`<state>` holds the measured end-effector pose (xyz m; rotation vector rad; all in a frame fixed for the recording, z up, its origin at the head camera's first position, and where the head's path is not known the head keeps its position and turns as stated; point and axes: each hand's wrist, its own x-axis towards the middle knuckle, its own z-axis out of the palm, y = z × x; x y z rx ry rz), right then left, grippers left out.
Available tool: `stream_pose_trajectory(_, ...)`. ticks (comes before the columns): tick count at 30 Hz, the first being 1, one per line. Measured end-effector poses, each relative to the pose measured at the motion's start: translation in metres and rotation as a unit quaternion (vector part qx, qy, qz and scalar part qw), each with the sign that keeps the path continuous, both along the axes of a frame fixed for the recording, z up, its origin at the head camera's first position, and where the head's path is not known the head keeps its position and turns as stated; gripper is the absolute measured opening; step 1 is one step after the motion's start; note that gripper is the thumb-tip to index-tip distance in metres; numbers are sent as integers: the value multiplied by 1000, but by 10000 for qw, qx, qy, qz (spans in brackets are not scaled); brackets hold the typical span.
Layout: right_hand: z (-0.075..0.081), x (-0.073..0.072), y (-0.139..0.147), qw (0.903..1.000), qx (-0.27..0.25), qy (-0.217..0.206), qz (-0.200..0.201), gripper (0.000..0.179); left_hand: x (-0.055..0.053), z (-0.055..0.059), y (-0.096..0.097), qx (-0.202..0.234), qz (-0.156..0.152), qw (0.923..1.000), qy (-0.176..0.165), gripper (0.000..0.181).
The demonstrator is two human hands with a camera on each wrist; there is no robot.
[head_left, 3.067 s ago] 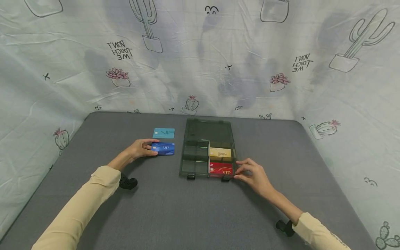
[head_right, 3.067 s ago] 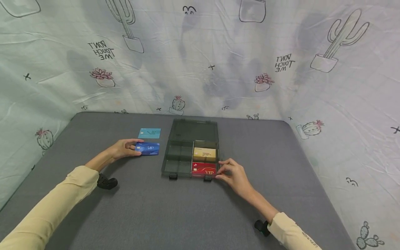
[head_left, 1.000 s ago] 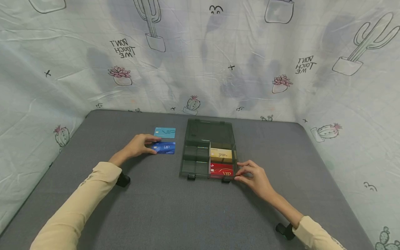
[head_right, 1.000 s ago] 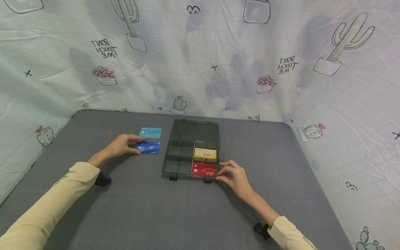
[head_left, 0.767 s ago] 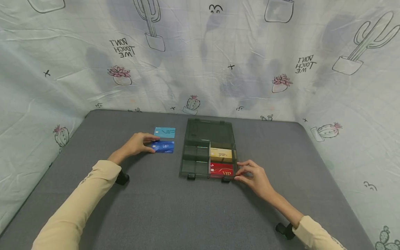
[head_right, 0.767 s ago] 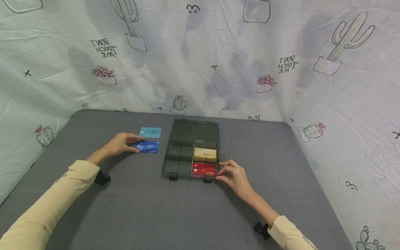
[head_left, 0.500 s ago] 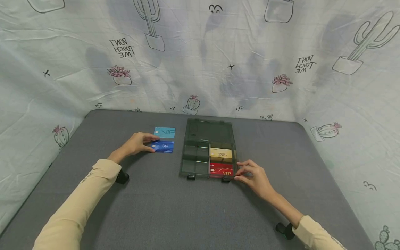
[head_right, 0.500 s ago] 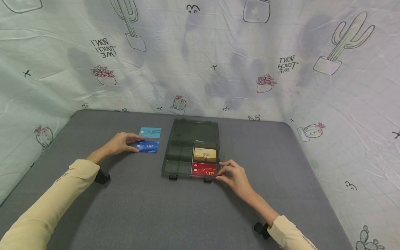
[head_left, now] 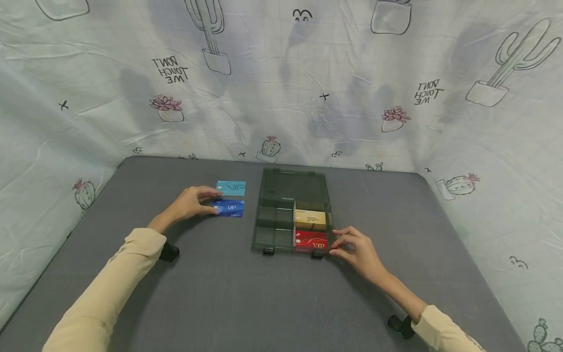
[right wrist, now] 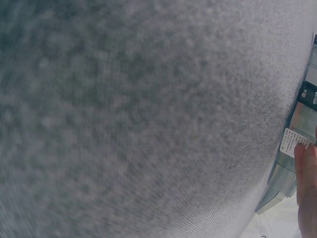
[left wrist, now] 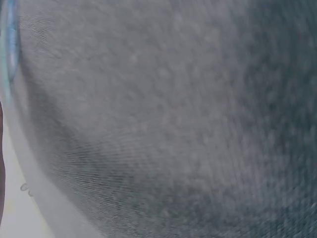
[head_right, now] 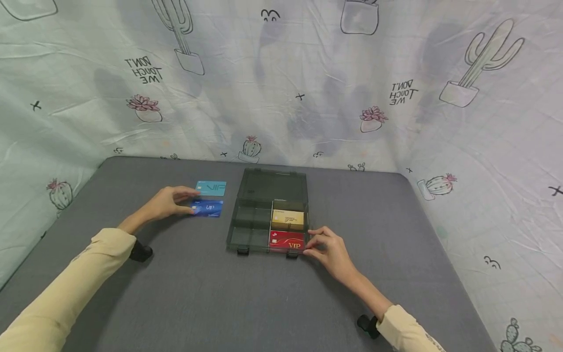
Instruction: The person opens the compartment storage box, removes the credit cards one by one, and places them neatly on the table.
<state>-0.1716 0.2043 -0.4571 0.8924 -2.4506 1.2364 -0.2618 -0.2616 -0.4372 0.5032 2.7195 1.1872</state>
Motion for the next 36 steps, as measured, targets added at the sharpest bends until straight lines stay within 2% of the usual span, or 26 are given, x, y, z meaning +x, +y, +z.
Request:
stream_pose_trajectory(4, 0, 1, 0, 10000, -17, 21, 7, 20, 8, 6, 5, 502, 82, 9987, 19, 54)
stream_pose_trajectory(9, -1, 1, 0, 10000, -25, 23, -10, 20, 18, 13, 24, 1394, 108, 9901, -144, 49)
stream_pose_trajectory(13, -1, 1, 0, 10000, -20, -1, -40, 20, 25, 15, 42, 1558, 233, 9871, -271, 48)
stream_pose_trajectory(21, -2, 1, 1, 10000, -6, 11, -63, 19, 37, 17, 70, 2064, 232, 9769, -506, 42)
stream_pose_trajectory(36, -1, 0, 1, 10000, -32, -49, -24, 18, 67, 27, 119, 2250, -54, 9724, -619, 36)
